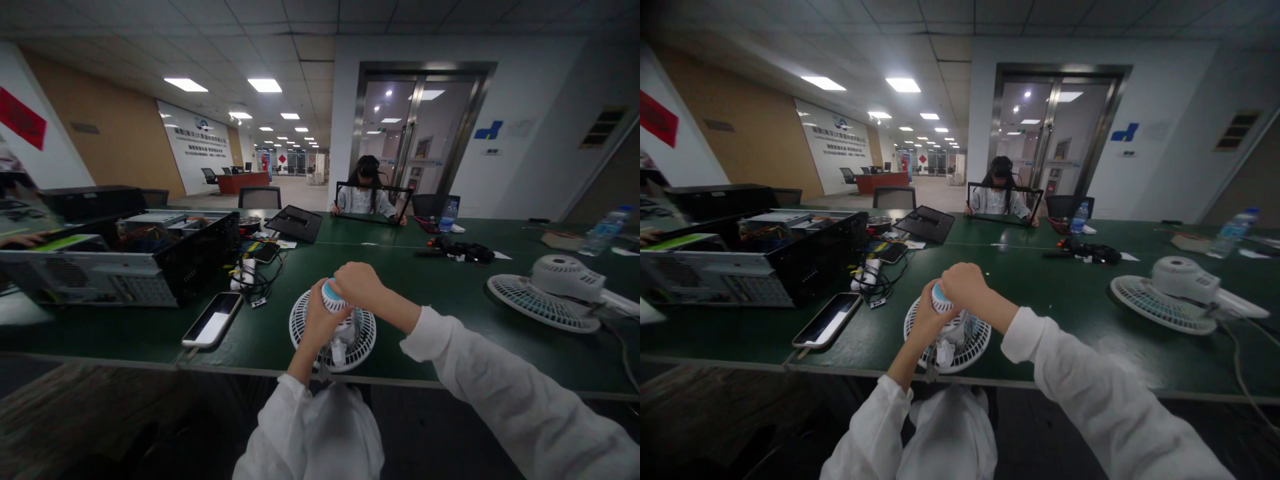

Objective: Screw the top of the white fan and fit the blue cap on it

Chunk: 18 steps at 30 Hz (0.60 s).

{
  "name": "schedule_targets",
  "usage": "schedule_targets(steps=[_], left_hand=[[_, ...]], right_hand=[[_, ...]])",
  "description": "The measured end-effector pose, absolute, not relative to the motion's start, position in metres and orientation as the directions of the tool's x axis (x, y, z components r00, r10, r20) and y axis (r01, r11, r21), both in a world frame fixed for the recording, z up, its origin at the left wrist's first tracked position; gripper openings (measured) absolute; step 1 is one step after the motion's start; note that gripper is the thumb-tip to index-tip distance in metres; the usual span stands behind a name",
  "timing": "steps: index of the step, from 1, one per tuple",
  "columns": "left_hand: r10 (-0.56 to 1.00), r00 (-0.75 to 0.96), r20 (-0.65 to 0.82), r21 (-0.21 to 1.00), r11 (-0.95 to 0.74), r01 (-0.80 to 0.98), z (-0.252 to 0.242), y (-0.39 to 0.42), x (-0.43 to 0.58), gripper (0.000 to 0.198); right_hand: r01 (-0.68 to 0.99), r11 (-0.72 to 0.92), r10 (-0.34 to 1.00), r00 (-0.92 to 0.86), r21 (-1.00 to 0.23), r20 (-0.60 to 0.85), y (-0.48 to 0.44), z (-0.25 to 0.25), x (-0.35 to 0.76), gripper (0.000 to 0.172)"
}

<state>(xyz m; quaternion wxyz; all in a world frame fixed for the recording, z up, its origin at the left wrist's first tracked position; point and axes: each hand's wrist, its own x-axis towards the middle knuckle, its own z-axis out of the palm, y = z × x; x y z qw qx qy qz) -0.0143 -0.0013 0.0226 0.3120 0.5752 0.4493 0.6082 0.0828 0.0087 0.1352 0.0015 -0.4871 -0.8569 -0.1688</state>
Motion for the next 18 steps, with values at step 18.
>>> schedule_targets(steps=[18], left_hand=[[0.914, -0.15, 0.378, 0.922, -0.357, 0.151, 0.025, -0.003, -0.015, 0.062]], right_hand=[[0.204, 0.808, 0.341, -0.927, 0.553, -0.156, 0.031, 0.173, 0.096, 0.016]])
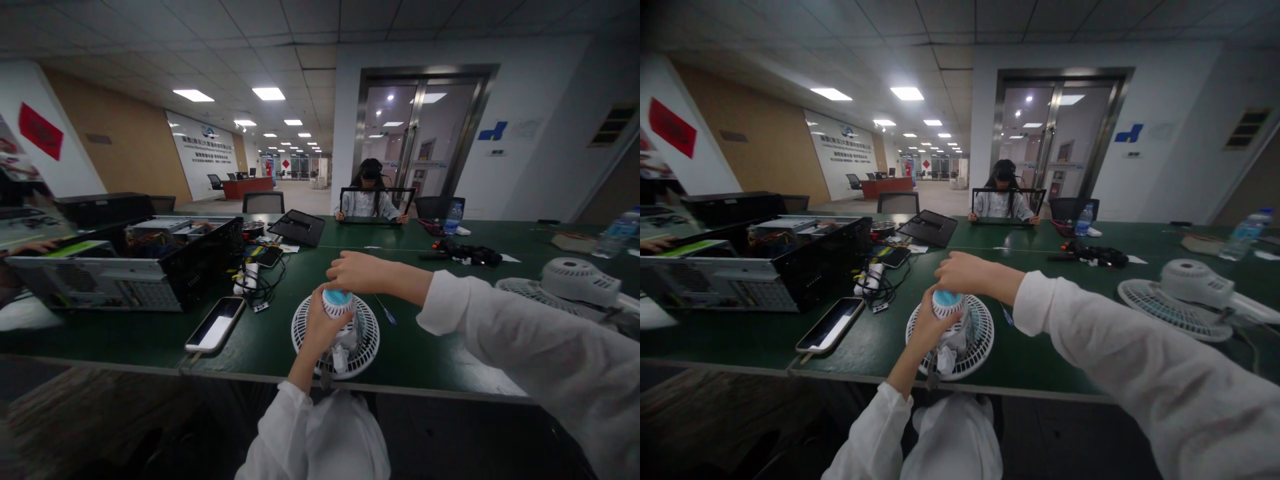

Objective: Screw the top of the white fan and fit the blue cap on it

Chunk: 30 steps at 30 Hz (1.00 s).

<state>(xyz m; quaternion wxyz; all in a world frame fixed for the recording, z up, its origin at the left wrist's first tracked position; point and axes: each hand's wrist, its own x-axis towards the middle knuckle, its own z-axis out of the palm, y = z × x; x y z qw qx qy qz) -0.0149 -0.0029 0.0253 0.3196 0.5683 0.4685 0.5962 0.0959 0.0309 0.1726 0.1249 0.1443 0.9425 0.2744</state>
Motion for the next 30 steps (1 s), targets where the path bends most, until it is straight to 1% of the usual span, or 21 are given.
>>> schedule_targets(steps=[2, 5, 7, 11, 14, 15, 17, 19, 21, 22, 23, 25, 27, 29, 30], left_hand=[[0.911, -0.133, 0.391, 0.915, -0.369, 0.163, 0.024, -0.002, -0.015, 0.062], [0.904, -0.119, 0.411, 0.904, -0.388, 0.179, 0.022, -0.001, -0.015, 0.063], [0.897, -0.124, 0.425, 0.897, -0.399, 0.189, 0.021, 0.0, -0.015, 0.063], [0.898, -0.133, 0.42, 0.902, -0.396, 0.175, 0.02, -0.001, -0.015, 0.064], [0.896, -0.133, 0.423, 0.902, -0.401, 0.161, 0.019, -0.001, -0.015, 0.063], [0.895, -0.134, 0.426, 0.9, -0.405, 0.16, 0.019, -0.001, -0.015, 0.063], [0.891, -0.14, 0.432, 0.898, -0.41, 0.16, 0.019, -0.002, -0.015, 0.063], [0.888, -0.139, 0.438, 0.895, -0.417, 0.156, 0.019, -0.002, -0.015, 0.063], [0.89, -0.139, 0.434, 0.898, -0.416, 0.141, 0.02, -0.002, -0.016, 0.062], [0.893, -0.137, 0.429, 0.901, -0.413, 0.132, 0.021, -0.002, -0.016, 0.062], [0.895, -0.134, 0.426, 0.903, -0.411, 0.127, 0.021, -0.002, -0.016, 0.061], [0.893, -0.135, 0.429, 0.901, -0.412, 0.134, 0.022, -0.003, -0.017, 0.06], [0.887, -0.138, 0.441, 0.894, -0.42, 0.157, 0.023, -0.003, -0.017, 0.06], [0.885, -0.139, 0.445, 0.89, -0.42, 0.177, 0.023, -0.003, -0.017, 0.061], [0.886, -0.137, 0.443, 0.891, -0.418, 0.18, 0.023, -0.003, -0.017, 0.061]], right_hand=[[0.199, 0.806, 0.348, -0.921, 0.558, -0.173, 0.031, 0.174, 0.096, 0.01], [0.181, 0.809, 0.339, -0.92, 0.559, -0.194, 0.032, 0.175, 0.098, 0.016], [0.19, 0.807, 0.357, -0.911, 0.56, -0.206, 0.031, 0.174, 0.098, 0.018], [0.298, 0.793, 0.45, -0.875, 0.532, -0.181, 0.03, 0.167, 0.096, 0.025], [0.432, 0.76, 0.548, -0.828, 0.485, -0.121, 0.026, 0.155, 0.093, 0.032], [0.5, 0.733, 0.601, -0.793, 0.461, -0.095, 0.025, 0.15, 0.092, 0.036], [0.676, 0.632, 0.743, -0.668, 0.378, -0.046, 0.02, 0.143, 0.089, 0.042], [0.835, 0.493, 0.863, -0.504, 0.246, -0.019, 0.015, 0.14, 0.086, 0.045], [0.91, 0.398, 0.917, -0.396, 0.116, -0.035, 0.011, 0.142, 0.084, 0.047], [0.923, 0.378, 0.926, -0.376, 0.076, -0.043, 0.01, 0.144, 0.085, 0.048], [0.92, 0.386, 0.922, -0.385, 0.062, -0.039, 0.009, 0.147, 0.087, 0.049], [0.874, 0.478, 0.878, -0.479, 0.088, -0.003, 0.009, 0.155, 0.093, 0.048], [0.773, 0.619, 0.776, -0.629, 0.141, 0.046, 0.012, 0.161, 0.101, 0.037], [0.643, 0.746, 0.647, -0.762, 0.176, 0.04, 0.017, 0.165, 0.108, 0.022], [0.591, 0.786, 0.598, -0.801, 0.181, 0.019, 0.019, 0.165, 0.11, 0.022]])
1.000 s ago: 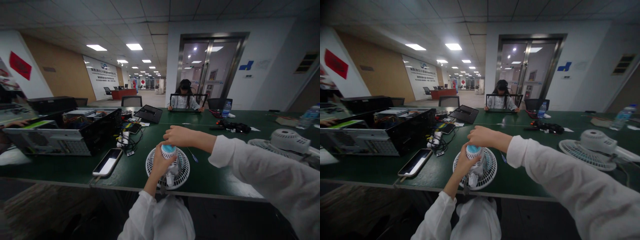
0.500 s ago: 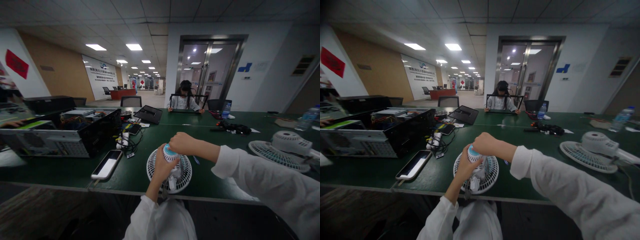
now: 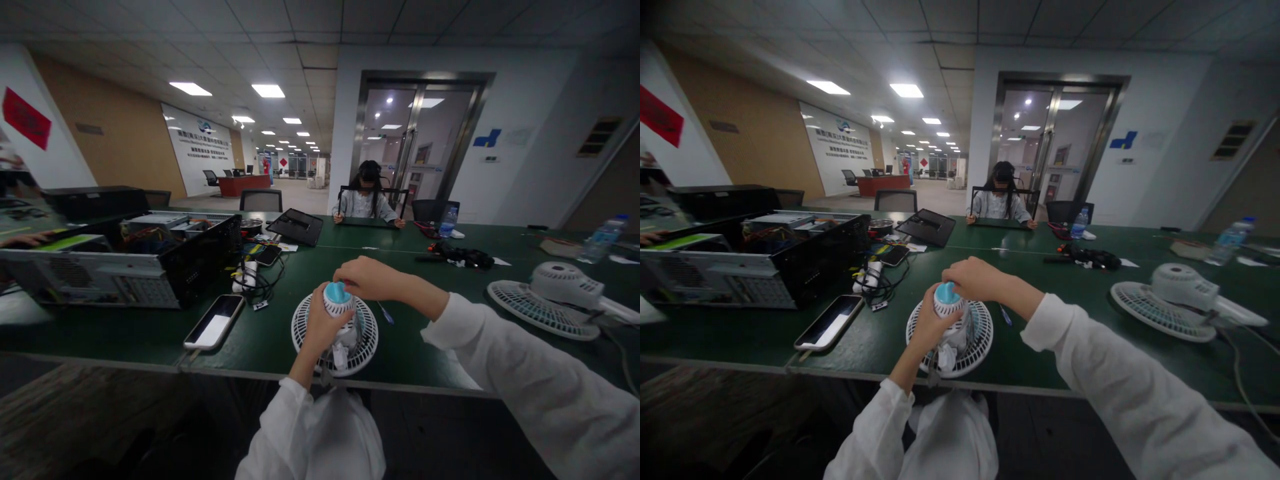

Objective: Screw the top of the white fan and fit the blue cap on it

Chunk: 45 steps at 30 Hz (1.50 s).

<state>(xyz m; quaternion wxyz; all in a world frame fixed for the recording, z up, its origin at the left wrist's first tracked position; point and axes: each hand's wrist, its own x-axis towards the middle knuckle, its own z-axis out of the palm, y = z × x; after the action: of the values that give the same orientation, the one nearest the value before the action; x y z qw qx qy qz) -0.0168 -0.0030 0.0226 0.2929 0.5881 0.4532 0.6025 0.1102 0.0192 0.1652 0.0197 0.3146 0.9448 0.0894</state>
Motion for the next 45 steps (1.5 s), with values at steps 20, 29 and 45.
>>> schedule_targets(steps=[20, 29, 45], left_hand=[[0.887, -0.136, 0.441, 0.892, -0.418, 0.17, 0.021, -0.002, -0.016, 0.062], [0.884, -0.135, 0.448, 0.888, -0.422, 0.184, 0.018, 0.0, -0.017, 0.062], [0.874, -0.126, 0.47, 0.876, -0.445, 0.187, 0.02, -0.001, -0.015, 0.062]], right_hand=[[0.934, 0.332, 0.936, -0.344, 0.134, 0.08, 0.013, 0.137, 0.075, 0.041], [0.693, 0.712, 0.702, -0.709, 0.116, -0.071, 0.019, 0.171, 0.1, 0.036], [0.923, 0.333, 0.913, -0.367, 0.191, 0.179, 0.002, 0.129, 0.078, 0.04]])
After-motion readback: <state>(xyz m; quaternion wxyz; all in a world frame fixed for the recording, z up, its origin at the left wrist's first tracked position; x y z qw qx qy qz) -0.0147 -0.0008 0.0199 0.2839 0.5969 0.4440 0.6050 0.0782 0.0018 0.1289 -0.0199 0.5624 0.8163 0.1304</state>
